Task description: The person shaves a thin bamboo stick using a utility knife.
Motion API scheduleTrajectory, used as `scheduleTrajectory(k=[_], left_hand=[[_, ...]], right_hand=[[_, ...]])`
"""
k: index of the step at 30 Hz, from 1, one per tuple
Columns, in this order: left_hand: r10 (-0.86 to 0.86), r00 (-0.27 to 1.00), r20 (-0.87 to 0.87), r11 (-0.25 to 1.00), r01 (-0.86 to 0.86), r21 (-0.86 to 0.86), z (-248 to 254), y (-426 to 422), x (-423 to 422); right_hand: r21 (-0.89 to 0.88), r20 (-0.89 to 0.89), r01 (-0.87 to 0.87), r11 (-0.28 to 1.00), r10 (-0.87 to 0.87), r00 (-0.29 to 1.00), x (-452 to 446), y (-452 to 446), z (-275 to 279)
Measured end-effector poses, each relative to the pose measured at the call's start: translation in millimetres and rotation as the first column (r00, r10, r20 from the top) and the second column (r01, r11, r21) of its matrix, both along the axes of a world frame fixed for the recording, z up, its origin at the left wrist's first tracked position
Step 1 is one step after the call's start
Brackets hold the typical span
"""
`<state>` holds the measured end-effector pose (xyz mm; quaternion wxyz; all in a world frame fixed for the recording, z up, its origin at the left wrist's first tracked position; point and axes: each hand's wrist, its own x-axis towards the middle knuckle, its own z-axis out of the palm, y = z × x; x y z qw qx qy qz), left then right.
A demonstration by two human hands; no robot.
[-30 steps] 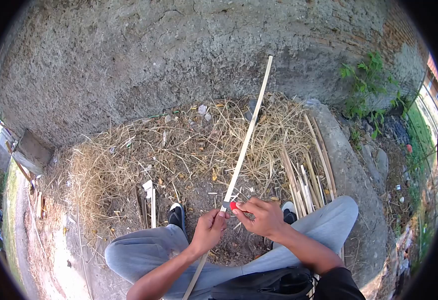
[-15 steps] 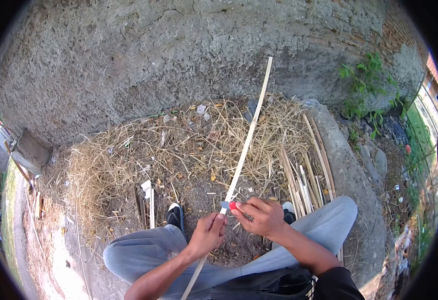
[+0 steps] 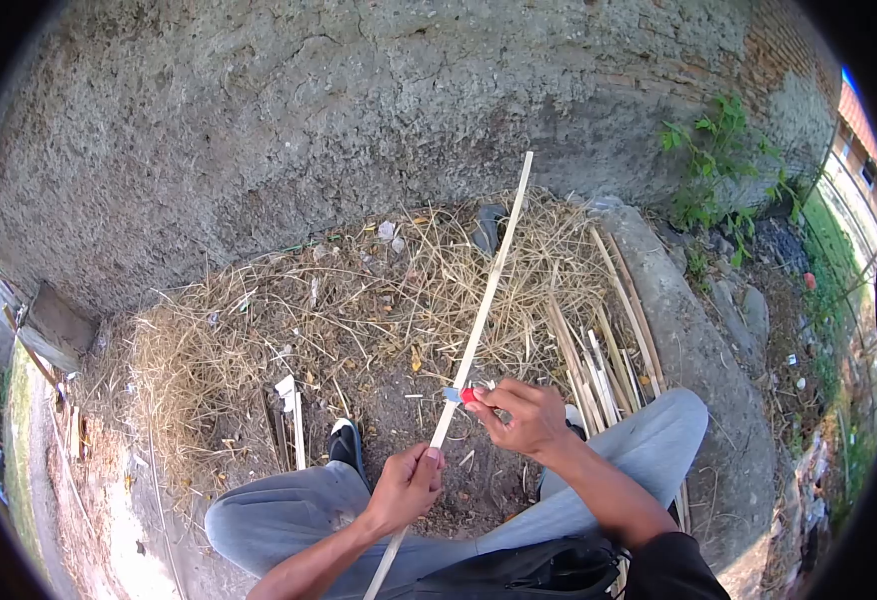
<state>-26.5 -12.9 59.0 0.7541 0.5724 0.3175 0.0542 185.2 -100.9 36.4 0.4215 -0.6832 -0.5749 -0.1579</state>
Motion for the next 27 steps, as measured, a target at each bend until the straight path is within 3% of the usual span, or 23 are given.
scheduleTrajectory(k=[6, 10, 27], left_hand=[[0.041, 0.999, -0.021, 0.994, -0.043, -0.105, 11, -2, 3], [0.036, 0.999, -0.033, 0.999, -0.038, -0.037, 7, -5, 2], [0.083, 0.991, -0.107, 0.985, -0.098, -0.144, 12, -10, -2]], right_hand=[[-0.015, -0.015, -0.008, 1.0, 0.008, 1.0, 3, 4, -6], [-0.009, -0.041, -0.002, 1.0, 0.002, 0.999, 5, 6, -5], [-0.039, -0.114, -0.015, 0.999, 0.011, 0.993, 15, 15, -21]])
